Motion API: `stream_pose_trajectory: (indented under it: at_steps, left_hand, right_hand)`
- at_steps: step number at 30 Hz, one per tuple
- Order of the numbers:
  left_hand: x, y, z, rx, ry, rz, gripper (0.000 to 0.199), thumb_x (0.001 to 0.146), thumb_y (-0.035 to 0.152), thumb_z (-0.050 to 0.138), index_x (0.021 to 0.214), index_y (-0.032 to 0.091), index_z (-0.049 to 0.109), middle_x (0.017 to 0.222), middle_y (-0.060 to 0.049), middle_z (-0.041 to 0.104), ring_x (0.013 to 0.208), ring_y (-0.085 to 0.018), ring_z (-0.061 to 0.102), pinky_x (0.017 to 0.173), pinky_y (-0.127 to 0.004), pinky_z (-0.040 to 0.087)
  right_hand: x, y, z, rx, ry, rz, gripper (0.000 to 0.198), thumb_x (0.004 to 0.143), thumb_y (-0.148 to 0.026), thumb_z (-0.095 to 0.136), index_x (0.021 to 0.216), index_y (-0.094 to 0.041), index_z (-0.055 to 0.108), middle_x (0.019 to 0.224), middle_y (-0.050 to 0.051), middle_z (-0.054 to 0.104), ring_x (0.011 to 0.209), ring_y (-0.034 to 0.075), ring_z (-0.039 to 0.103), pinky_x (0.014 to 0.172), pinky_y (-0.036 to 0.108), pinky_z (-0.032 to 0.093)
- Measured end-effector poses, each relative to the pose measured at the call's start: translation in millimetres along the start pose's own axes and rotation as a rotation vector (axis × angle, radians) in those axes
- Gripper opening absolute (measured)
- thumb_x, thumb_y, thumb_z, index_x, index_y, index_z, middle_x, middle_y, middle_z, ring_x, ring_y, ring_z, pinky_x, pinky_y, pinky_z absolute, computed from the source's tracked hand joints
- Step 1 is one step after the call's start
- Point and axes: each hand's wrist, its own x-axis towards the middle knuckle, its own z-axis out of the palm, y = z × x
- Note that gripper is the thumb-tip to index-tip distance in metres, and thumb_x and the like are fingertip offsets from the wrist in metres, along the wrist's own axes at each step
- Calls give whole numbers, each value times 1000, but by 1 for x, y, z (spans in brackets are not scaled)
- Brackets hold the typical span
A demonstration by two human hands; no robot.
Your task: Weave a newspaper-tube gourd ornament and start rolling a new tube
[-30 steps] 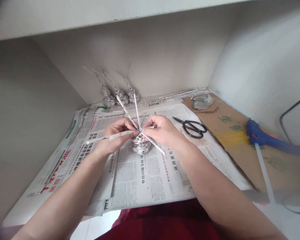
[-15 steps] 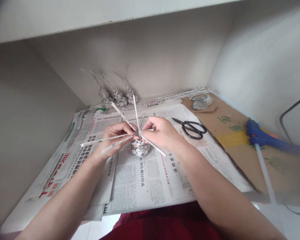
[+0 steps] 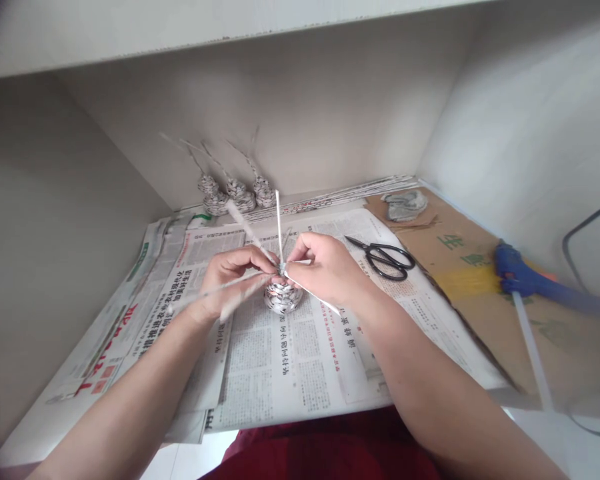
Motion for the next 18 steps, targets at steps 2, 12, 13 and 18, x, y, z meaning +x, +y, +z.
stream_pose_trajectory:
  at_steps: [2, 12, 13, 18]
  left_hand:
    - [-1, 0, -1, -26, 7, -6, 8, 76, 23, 75, 77, 16, 71, 87, -7, 72, 81, -17, 67, 75, -29, 53]
    - [-1, 2, -4, 10, -38, -16, 6, 76, 18, 75, 77, 16, 70, 95, -7, 71, 90, -17, 67, 84, -30, 51]
    - [-1, 1, -4, 12, -41, -12, 6, 76, 18, 75, 77, 16, 70, 95, -7, 71, 90, -18, 67, 84, -30, 51]
    - [-1, -1, -5, 24, -64, 35, 7, 74, 16, 76, 77, 16, 70, 96, -8, 71, 90, -19, 67, 85, -32, 51]
  right_hand:
    - [0, 1, 1, 9, -6, 0, 7, 76, -16, 59, 78, -22, 57, 74, 3, 72, 67, 18, 68, 55, 28, 48]
    - [0, 1, 2, -29, -1, -8, 13, 71, -11, 58, 77, -22, 56, 68, 2, 70, 65, 18, 65, 53, 28, 46]
    - [0, 2, 2, -24, -1, -7, 13, 71, -11, 58, 77, -22, 56, 68, 2, 70, 65, 18, 65, 53, 28, 46]
    - [0, 4, 1, -3, -20, -9, 11, 74, -13, 56, 78, -22, 55, 67, 1, 70, 63, 17, 65, 53, 28, 46]
